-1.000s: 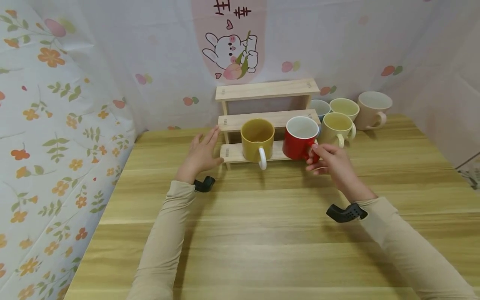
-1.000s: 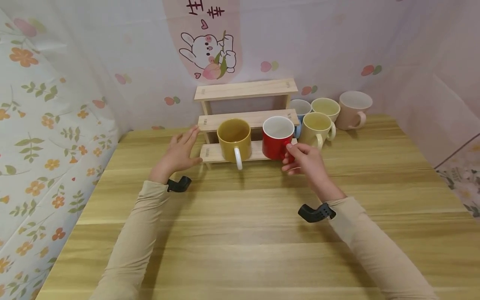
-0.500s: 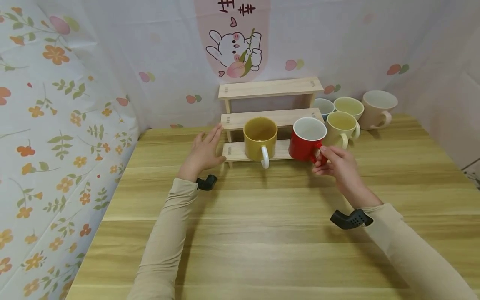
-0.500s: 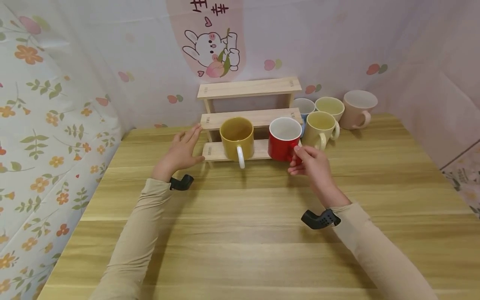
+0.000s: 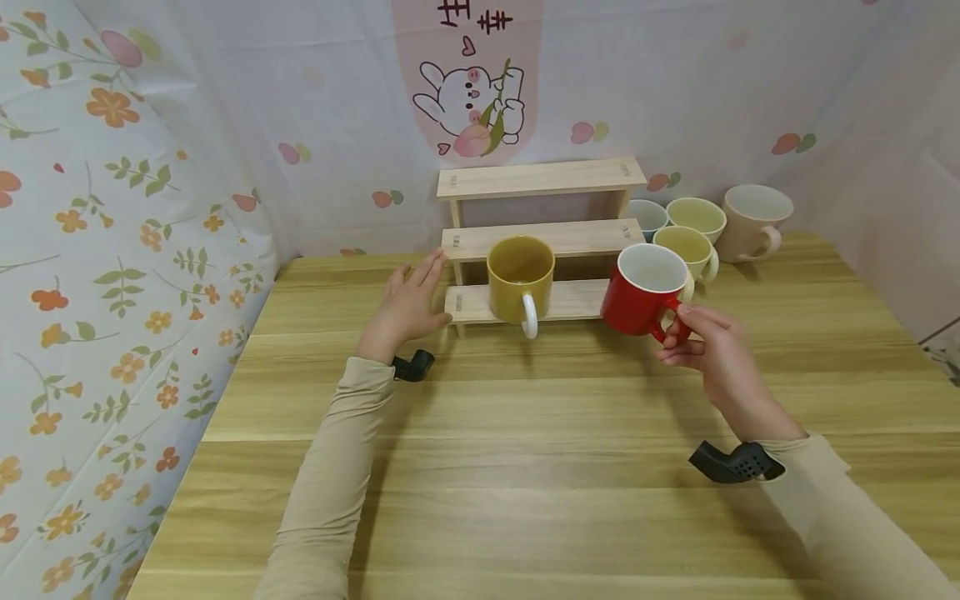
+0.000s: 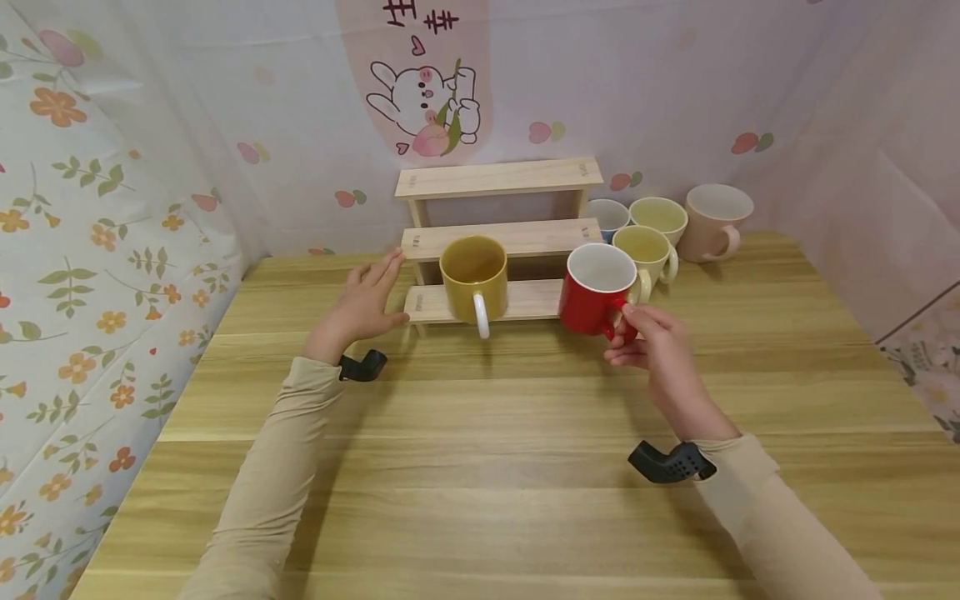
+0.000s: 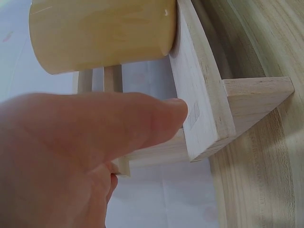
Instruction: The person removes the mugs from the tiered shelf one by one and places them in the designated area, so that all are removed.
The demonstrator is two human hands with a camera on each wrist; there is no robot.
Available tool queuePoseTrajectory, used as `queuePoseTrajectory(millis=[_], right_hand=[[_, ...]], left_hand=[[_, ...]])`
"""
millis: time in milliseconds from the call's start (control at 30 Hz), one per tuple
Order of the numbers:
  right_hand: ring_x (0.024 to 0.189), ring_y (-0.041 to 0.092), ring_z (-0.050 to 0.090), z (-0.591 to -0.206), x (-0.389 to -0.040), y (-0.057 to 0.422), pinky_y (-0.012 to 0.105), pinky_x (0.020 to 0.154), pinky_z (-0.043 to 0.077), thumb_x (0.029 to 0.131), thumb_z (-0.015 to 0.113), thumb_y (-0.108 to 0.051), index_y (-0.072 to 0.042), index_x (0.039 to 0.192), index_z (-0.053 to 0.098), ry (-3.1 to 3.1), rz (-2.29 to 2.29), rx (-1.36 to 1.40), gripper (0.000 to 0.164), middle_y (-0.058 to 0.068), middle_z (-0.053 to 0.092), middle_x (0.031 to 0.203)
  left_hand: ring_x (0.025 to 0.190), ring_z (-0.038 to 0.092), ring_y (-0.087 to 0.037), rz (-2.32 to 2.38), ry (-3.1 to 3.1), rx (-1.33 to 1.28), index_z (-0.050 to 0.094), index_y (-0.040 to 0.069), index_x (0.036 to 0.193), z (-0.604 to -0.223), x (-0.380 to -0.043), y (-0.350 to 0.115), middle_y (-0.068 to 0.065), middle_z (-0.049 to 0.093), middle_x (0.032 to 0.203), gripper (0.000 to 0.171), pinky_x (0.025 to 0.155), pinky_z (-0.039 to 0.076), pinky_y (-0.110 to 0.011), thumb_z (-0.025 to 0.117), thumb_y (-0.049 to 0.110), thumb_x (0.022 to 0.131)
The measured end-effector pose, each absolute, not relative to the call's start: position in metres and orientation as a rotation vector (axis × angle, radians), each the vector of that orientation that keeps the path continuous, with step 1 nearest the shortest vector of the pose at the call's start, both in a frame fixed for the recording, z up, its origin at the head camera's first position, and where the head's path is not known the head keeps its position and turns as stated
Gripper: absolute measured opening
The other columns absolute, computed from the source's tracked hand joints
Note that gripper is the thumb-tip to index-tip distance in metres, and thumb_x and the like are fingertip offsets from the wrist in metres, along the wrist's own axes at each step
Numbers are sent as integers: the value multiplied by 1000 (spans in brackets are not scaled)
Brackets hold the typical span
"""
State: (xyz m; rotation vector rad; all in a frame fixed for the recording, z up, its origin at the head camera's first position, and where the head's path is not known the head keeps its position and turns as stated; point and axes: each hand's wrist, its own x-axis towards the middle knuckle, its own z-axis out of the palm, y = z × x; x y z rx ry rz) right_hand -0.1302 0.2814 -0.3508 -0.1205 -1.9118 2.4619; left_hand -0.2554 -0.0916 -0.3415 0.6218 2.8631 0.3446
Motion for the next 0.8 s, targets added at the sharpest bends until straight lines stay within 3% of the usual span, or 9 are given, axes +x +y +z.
queuePoseTrajectory(millis=[800], right_hand=[[48, 23, 64, -352, -101, 352, 30, 49, 56, 95, 58, -14, -2, 81, 67, -1609, 2400, -322, 20, 7, 62, 65]], left_hand=[[144, 0, -44, 373, 2868, 634, -1, 12, 155, -342, -254, -93, -1, -4, 163, 95, 117, 4, -57, 65, 31, 89]])
